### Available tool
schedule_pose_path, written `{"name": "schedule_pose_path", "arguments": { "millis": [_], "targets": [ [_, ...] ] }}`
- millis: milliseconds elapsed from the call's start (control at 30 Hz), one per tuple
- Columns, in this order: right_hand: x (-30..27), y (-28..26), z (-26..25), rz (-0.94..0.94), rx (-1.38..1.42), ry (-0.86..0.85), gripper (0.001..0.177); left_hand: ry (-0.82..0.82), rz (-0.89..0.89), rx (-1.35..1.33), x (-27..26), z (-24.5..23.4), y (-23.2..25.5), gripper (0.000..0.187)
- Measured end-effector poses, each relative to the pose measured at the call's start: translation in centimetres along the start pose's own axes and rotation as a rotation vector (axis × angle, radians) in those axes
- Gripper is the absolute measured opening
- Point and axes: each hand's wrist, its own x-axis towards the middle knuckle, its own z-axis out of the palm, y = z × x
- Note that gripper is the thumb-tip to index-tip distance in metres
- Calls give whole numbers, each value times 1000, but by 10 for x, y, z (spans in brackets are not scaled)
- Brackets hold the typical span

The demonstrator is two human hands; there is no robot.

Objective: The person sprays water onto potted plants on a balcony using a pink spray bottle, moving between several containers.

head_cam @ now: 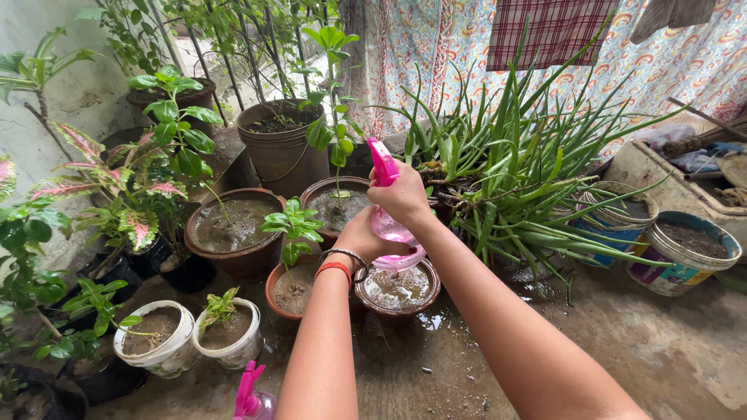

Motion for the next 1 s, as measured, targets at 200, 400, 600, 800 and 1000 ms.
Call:
{"name": "schedule_pose_path", "arguments": {
  "millis": [200,400,600,800,1000],
  "targets": [
    [-2,-21,7,-171,90,85,38,1,107,99,-7,-19,9,94],
    [-4,-63,35,-242,51,74,35,49,257,2,-22,-51,2,94],
    [-5,-108,73,-192,118,-60,28,52,263,-101,-51,-97,-8,78],
    [1,-146,115,-341,225,-169,30,195,120,-142,-83,-150,-12,88],
    [10,-188,149,-282,208,-176,18,338,52,76,-110,-200,9,84]
  ]
}}
